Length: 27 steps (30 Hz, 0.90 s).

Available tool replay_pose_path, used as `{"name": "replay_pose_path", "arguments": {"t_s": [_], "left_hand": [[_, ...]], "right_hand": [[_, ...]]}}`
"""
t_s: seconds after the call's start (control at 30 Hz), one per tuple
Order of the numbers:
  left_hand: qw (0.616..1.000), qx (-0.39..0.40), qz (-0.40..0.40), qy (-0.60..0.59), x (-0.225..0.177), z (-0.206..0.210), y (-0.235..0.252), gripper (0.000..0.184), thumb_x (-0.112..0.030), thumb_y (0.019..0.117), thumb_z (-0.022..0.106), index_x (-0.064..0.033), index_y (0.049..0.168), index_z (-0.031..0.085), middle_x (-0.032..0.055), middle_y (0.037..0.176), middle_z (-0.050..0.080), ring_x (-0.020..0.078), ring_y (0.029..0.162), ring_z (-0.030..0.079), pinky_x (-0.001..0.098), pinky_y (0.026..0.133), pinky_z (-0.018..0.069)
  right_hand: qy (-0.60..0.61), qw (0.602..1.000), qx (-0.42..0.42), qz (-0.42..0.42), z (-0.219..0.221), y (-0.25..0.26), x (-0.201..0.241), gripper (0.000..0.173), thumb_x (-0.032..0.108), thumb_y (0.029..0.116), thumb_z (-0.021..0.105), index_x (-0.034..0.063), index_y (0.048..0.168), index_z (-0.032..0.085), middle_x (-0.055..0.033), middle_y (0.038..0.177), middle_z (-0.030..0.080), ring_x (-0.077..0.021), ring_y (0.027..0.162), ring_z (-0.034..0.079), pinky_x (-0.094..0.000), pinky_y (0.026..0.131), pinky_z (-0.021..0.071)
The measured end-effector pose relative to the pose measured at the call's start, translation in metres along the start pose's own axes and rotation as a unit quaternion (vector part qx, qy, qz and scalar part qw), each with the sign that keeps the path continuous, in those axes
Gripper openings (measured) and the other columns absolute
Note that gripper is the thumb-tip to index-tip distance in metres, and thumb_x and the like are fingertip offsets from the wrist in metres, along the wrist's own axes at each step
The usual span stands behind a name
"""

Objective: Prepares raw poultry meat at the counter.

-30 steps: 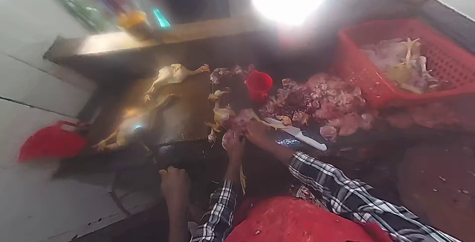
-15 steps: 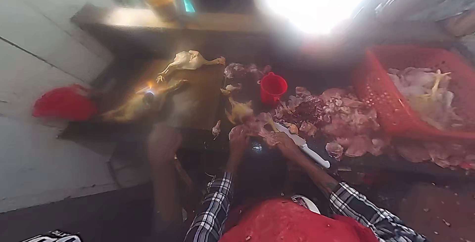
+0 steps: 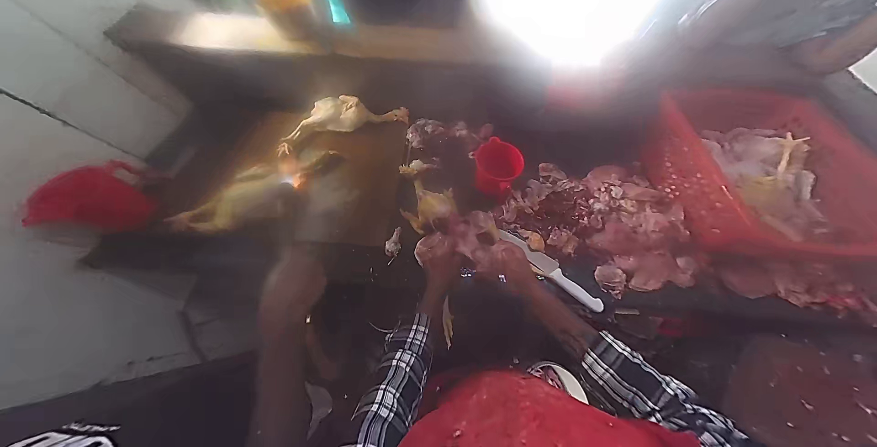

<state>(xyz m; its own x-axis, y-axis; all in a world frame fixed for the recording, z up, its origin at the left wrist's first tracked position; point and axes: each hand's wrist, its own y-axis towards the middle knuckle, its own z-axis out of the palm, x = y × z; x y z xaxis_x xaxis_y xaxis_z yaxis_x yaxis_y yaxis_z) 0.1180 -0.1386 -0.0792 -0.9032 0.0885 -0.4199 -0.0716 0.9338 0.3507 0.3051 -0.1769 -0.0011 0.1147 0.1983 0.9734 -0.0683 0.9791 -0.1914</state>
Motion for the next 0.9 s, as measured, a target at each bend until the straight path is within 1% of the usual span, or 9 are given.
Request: {"name": "replay_pose_path", "arguments": {"t_s": [0.1,0.2,0.27,0.37,0.5,0.63,0.73,0.83,0.9], "left_hand": [[0.999,0.023,-0.045,0.010,0.000,0.000,0.015,0.023,-0.023,0.0863,0.068,-0.0159,0.107,0.076,0.0065,0.107,0.076,0.0286,0.098,0.074,0.0562,0.082,0.0583],[0.999,0.042,-0.031,0.007,0.003,0.005,0.016,0.027,-0.028,0.0867,0.069,-0.0154,0.109,0.076,0.0053,0.110,0.077,0.0268,0.100,0.074,0.0542,0.084,0.0586],[1.000,0.023,-0.008,0.017,0.005,0.011,0.017,0.027,-0.031,0.0841,0.073,-0.0164,0.107,0.077,0.0042,0.106,0.077,0.0251,0.097,0.074,0.0536,0.082,0.0590],[1.000,0.017,0.007,0.023,0.009,0.014,0.021,0.027,-0.029,0.0821,0.074,-0.0141,0.104,0.076,0.0055,0.104,0.077,0.0259,0.095,0.074,0.0534,0.080,0.0595],[0.996,0.059,-0.035,0.053,0.019,0.006,0.032,0.036,-0.031,0.0878,0.072,-0.0178,0.122,0.074,0.0077,0.117,0.075,0.0310,0.107,0.072,0.0598,0.089,0.0555],[0.997,0.030,-0.013,0.063,0.018,0.008,0.027,0.025,-0.027,0.0880,0.072,-0.0192,0.112,0.076,0.0051,0.112,0.076,0.0287,0.104,0.072,0.0578,0.089,0.0551],[0.996,0.061,-0.040,0.058,0.030,0.002,0.031,0.030,-0.028,0.0916,0.068,-0.0156,0.118,0.074,0.0081,0.116,0.075,0.0307,0.107,0.071,0.0587,0.091,0.0548],[0.995,0.037,-0.056,0.074,0.044,-0.009,0.029,0.034,-0.039,0.0890,0.071,-0.0161,0.114,0.075,0.0073,0.115,0.075,0.0285,0.112,0.069,0.0590,0.106,0.0463],[0.996,0.029,-0.051,0.065,0.052,-0.014,0.021,0.035,-0.039,0.0873,0.073,-0.0148,0.111,0.075,0.0088,0.114,0.075,0.0309,0.112,0.070,0.0605,0.103,0.0481]], "right_hand": [[-0.128,0.990,-0.002,-0.058,-0.025,-0.012,0.015,0.026,0.012,0.0975,0.040,0.0015,0.102,0.063,-0.0039,0.083,0.067,-0.0134,0.072,0.065,-0.0342,0.067,0.0576],[-0.405,0.911,0.078,0.019,-0.032,0.018,0.019,0.048,0.024,0.0974,0.061,0.0033,0.141,0.056,-0.0164,0.136,0.061,-0.0243,0.122,0.061,-0.0428,0.106,0.0511],[-0.537,0.839,0.084,0.034,-0.010,0.047,0.008,0.059,0.043,0.0952,0.064,0.0079,0.142,0.056,-0.0190,0.145,0.055,-0.0337,0.134,0.053,-0.0542,0.109,0.0477],[-0.608,0.791,0.027,0.067,0.030,0.074,-0.015,0.049,0.037,0.0918,0.064,0.0089,0.132,0.064,-0.0192,0.142,0.056,-0.0414,0.132,0.054,-0.0653,0.093,0.0531],[-0.563,0.811,0.101,0.123,0.028,0.065,-0.001,0.036,0.038,0.1007,0.052,0.0100,0.113,0.071,-0.0177,0.114,0.072,-0.0378,0.106,0.069,-0.0667,0.086,0.0539],[-0.509,0.824,0.202,0.146,-0.003,0.034,0.027,0.043,0.040,0.1058,0.044,0.0076,0.112,0.071,-0.0177,0.100,0.071,-0.0336,0.091,0.069,-0.0602,0.083,0.0538],[-0.421,0.861,0.209,0.192,-0.027,0.009,0.064,0.039,0.036,0.1082,0.043,0.0069,0.108,0.069,-0.0108,0.085,0.067,-0.0211,0.067,0.063,-0.0446,0.063,0.0548],[-0.301,0.913,0.195,0.196,-0.045,-0.003,0.116,0.030,0.025,0.1052,0.046,0.0063,0.112,0.068,-0.0057,0.087,0.067,-0.0143,0.069,0.062,-0.0364,0.060,0.0536],[-0.237,0.947,0.172,0.132,-0.041,0.004,0.158,0.030,0.024,0.1066,0.044,0.0046,0.106,0.066,-0.0042,0.086,0.070,-0.0122,0.071,0.065,-0.0334,0.065,0.0564]]}}
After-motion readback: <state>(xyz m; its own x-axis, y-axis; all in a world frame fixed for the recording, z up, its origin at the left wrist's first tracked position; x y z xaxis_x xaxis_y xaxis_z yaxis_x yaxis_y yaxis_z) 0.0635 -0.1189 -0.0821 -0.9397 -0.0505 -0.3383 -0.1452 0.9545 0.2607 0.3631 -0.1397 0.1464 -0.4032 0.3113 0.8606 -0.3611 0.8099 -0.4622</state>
